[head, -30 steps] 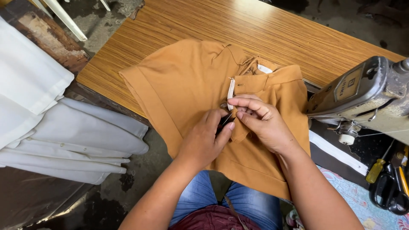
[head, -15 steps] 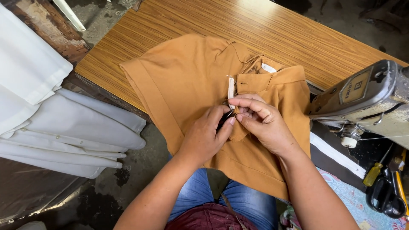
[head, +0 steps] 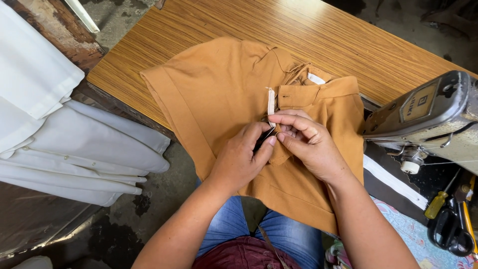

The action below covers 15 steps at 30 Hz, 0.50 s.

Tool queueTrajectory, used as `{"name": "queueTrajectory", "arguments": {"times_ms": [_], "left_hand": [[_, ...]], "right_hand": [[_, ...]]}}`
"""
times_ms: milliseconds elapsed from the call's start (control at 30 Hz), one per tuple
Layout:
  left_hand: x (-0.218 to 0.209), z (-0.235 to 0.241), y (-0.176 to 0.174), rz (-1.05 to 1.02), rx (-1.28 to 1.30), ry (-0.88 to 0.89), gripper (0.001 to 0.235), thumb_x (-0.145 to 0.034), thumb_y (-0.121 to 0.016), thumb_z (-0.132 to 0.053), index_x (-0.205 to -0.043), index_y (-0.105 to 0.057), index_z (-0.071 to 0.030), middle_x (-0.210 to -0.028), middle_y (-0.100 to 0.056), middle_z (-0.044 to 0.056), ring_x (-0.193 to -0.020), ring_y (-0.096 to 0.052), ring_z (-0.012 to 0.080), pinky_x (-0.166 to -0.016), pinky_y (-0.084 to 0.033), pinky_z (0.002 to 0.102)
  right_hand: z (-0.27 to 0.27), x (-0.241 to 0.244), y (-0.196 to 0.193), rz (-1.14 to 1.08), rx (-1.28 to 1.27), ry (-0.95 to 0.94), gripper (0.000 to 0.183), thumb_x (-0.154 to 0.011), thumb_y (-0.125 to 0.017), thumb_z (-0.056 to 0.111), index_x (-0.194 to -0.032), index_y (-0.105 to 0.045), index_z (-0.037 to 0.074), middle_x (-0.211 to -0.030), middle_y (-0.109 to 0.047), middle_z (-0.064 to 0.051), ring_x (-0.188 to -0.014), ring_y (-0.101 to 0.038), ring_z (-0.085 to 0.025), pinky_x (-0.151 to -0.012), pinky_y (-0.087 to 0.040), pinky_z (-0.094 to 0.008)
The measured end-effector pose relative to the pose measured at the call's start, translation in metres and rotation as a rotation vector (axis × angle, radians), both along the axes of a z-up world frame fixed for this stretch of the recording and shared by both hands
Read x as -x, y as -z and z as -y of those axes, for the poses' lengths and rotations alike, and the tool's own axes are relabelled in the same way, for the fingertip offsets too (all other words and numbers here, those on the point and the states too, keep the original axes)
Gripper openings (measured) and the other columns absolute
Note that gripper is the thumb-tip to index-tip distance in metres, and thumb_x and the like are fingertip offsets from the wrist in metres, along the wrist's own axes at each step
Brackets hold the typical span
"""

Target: The person uses scissors to trim excess fabric and threads from the waistband of a pair of brown shorts. They repeatedly reposition and unfold the garment to access different sections while cutting along the seams.

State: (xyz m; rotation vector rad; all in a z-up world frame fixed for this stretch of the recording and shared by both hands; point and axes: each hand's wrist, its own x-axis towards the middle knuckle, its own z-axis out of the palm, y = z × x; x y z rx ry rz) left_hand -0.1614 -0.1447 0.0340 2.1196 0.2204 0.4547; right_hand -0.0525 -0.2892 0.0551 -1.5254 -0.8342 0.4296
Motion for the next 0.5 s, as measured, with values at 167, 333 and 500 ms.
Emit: {"name": "queueTrajectory", "arguments": {"times_ms": [167, 333, 500], "left_hand": [[-0.0024, 0.0000, 0.0005, 0.006, -0.008, 0.003, 0.026, -0.100, -0.057, -0.037, -0.118, -0.058, -0.018, -0.095, -0.070, 0.019, -0.091, -0.071, 0.0461, -0.075, -0.058, 0.058], [-0.0027, -0.0010, 0.0046, 0.007, 0.008, 0.010, 0.025, -0.099, -0.059, -0.035, -0.118, -0.058, -0.019, -0.095, -0.070, 0.018, -0.092, -0.071, 0.0453, -0.075, -0.058, 0.057], [-0.0027, -0.0010, 0.0051, 0.012, 0.030, 0.006, 0.025, -0.099, -0.059, -0.035, -0.117, -0.058, -0.018, -0.092, -0.070, 0.019, -0.090, -0.072, 0.0450, -0.073, -0.059, 0.056]], "right_hand": [[-0.0007, 0.0005, 0.0002, 0.011, 0.011, -0.003, 0.035, -0.090, -0.067, -0.007, -0.124, -0.071, -0.001, -0.121, -0.063, -0.010, -0.095, -0.050, -0.011, -0.085, -0.054, -0.023], [0.0001, -0.0018, 0.0063, -0.012, 0.004, -0.003, 0.036, -0.089, -0.067, -0.007, -0.124, -0.071, -0.001, -0.121, -0.063, -0.010, -0.094, -0.050, -0.011, -0.085, -0.054, -0.022], [-0.0001, -0.0020, 0.0055, -0.012, -0.005, 0.009, 0.035, -0.090, -0.068, -0.006, -0.124, -0.071, -0.001, -0.121, -0.063, -0.009, -0.095, -0.050, -0.010, -0.084, -0.054, -0.021]]}}
